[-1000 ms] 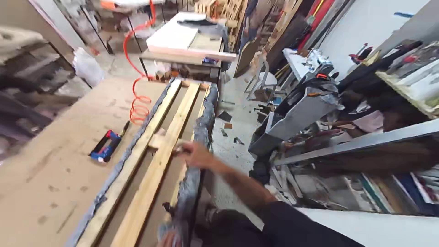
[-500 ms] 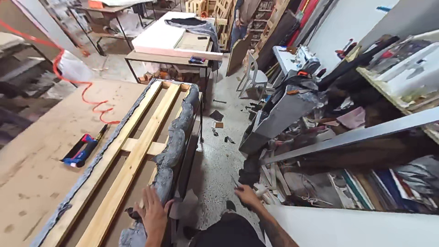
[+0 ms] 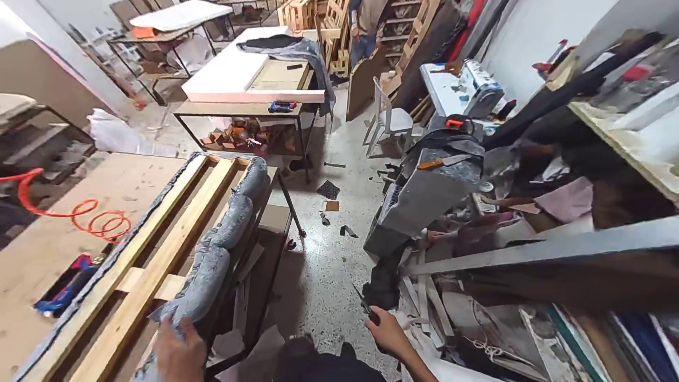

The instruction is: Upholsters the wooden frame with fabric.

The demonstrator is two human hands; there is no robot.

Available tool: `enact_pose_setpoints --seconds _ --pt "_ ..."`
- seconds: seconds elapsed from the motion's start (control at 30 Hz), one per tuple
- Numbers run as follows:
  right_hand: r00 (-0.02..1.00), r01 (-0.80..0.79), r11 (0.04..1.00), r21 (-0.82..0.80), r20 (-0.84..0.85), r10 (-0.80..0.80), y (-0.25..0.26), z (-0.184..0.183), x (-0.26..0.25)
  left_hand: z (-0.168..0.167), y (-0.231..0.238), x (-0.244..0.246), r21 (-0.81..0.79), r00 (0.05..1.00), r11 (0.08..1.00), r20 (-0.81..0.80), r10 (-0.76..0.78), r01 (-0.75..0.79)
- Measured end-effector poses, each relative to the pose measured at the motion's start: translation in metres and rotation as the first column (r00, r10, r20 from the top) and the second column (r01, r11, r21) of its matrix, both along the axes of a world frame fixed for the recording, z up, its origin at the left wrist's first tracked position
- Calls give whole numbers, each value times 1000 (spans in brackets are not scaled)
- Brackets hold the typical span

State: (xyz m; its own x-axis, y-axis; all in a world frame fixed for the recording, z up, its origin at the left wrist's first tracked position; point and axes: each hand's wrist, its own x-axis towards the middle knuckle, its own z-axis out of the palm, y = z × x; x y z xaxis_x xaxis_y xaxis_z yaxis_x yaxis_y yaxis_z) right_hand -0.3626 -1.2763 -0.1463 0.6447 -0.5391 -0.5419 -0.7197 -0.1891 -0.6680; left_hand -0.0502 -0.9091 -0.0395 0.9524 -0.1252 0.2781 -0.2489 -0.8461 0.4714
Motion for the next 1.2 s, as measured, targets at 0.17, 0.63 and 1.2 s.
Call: enact_pose_setpoints --seconds 0.17,0.63,1.2 --pt "954 -179 983 47 252 162 -59 35 153 -61 -184 -5 -634 656 751 -490 -575 184" --pt "667 -287 958 13 721 190 -399 118 390 -33 -548 270 -828 418 423 -554 -720 -369" --pt "202 -471 880 60 979 41 -831 205 754 -68 -902 599 -542 342 439 -822 -456 -717"
